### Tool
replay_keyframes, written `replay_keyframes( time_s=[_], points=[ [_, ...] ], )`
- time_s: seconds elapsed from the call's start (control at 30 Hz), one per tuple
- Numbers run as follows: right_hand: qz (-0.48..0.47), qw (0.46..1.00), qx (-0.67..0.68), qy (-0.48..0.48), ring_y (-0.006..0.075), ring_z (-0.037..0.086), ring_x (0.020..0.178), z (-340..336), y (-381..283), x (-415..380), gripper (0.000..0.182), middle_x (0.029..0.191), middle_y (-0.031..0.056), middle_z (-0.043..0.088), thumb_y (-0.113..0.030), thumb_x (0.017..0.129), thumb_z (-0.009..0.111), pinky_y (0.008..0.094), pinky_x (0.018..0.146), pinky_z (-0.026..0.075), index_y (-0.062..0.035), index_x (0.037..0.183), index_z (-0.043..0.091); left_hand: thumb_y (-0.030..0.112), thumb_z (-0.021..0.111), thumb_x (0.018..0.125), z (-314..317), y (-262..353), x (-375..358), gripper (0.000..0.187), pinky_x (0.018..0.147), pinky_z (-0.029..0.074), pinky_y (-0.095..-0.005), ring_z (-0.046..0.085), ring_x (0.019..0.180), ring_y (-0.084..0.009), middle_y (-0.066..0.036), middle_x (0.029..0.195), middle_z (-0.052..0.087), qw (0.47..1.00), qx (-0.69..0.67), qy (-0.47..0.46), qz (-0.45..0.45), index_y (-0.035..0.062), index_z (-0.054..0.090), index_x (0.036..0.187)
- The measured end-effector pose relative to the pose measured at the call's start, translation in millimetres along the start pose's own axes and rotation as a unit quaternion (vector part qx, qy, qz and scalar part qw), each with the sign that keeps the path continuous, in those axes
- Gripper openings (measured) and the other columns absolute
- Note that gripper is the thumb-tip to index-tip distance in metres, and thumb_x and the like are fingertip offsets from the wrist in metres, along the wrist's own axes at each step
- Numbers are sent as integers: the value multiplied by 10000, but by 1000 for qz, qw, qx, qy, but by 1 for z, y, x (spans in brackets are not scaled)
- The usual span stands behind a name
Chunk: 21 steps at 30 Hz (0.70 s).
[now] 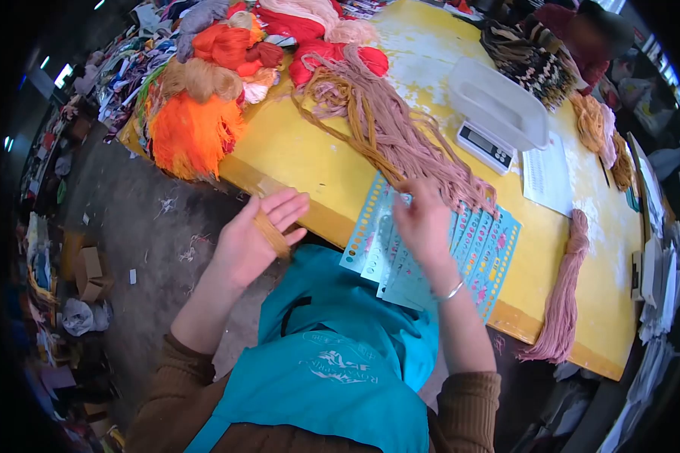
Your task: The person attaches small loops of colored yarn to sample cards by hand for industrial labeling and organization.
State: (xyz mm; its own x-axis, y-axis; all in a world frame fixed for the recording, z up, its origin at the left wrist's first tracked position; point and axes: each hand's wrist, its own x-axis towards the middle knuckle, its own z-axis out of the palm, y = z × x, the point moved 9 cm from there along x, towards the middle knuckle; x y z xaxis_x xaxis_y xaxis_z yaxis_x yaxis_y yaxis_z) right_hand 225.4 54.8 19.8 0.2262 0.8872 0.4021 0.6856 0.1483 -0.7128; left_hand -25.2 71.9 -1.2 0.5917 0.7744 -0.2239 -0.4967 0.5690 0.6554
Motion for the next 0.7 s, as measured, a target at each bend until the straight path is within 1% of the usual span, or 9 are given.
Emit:
replay_keyframes(
  time_s=[0.1,0.17,0.3,0.4,0.47,0.53,0.6,0.63,0.7],
  points=[
    [94,959,246,-102,86,532,609,36,-35,-36,116,838,41,636,-44,832,671,253,538,443,-32,943,642,433,293,1020,30,-24,10,625,1087,320,-424,303,1394,-233,-142,1510,317,999,0,-35,-19,-15,281,1455],
    [133,921,334,-146,65,511,625,58,-52,-54,141,810,22,628,-54,832,693,220,569,427,-17,962,652,434,300,1020,40,-41,15,643,1096,311,-405,345,1359,-235,-147,1472,363,996,30,-79,-37,-53,291,1439],
    [182,890,398,-126,50,522,594,68,-49,-72,93,774,1,614,-26,883,640,175,509,375,-18,976,639,423,289,1033,57,-56,18,632,1062,364,-392,439,1280,-251,-190,1374,450,990,94,-101,-30,-99,370,1380],
    [271,827,483,-99,54,496,544,68,-33,-82,59,724,12,603,-65,896,642,191,485,369,-13,923,634,410,307,1034,53,-56,20,591,1052,376,-411,449,1266,-253,-192,1346,477,989,91,-110,-30,-75,435,1346],
    [317,731,604,-33,57,481,474,67,-18,-88,47,725,30,631,-67,921,607,189,428,344,-20,924,613,398,350,1027,46,-61,26,561,1030,398,-411,486,1218,-246,-193,1328,497,991,62,-111,-33,-61,463,1328],
    [308,739,598,-30,61,483,452,65,-16,-90,63,773,49,663,-79,940,581,179,404,329,-18,937,599,387,393,1020,45,-64,29,531,1008,419,-410,524,1169,-238,-195,1309,517,993,33,-111,-35,-47,490,1311],
    [280,789,545,-38,52,492,480,62,-17,-91,61,789,51,671,-73,933,594,173,416,338,-12,934,598,233,524,990,39,-64,30,437,915,475,-318,572,979,-136,-118,1171,590,995,79,-50,-21,-58,486,1314],
    [281,789,545,-37,52,492,480,62,-18,-92,61,789,51,671,-73,933,594,173,416,338,-12,934,598,233,524,990,44,-65,29,437,915,475,-318,572,979,-136,-118,1171,590,995,79,-51,-23,-58,486,1314],
    [254,851,458,-24,44,496,507,55,-20,-89,44,777,38,663,-51,922,602,172,429,355,-9,935,597,60,581,932,48,-58,27,400,866,493,-262,564,883,-88,-78,1080,605,979,199,-19,30,-50,496,1307]
  ],
)
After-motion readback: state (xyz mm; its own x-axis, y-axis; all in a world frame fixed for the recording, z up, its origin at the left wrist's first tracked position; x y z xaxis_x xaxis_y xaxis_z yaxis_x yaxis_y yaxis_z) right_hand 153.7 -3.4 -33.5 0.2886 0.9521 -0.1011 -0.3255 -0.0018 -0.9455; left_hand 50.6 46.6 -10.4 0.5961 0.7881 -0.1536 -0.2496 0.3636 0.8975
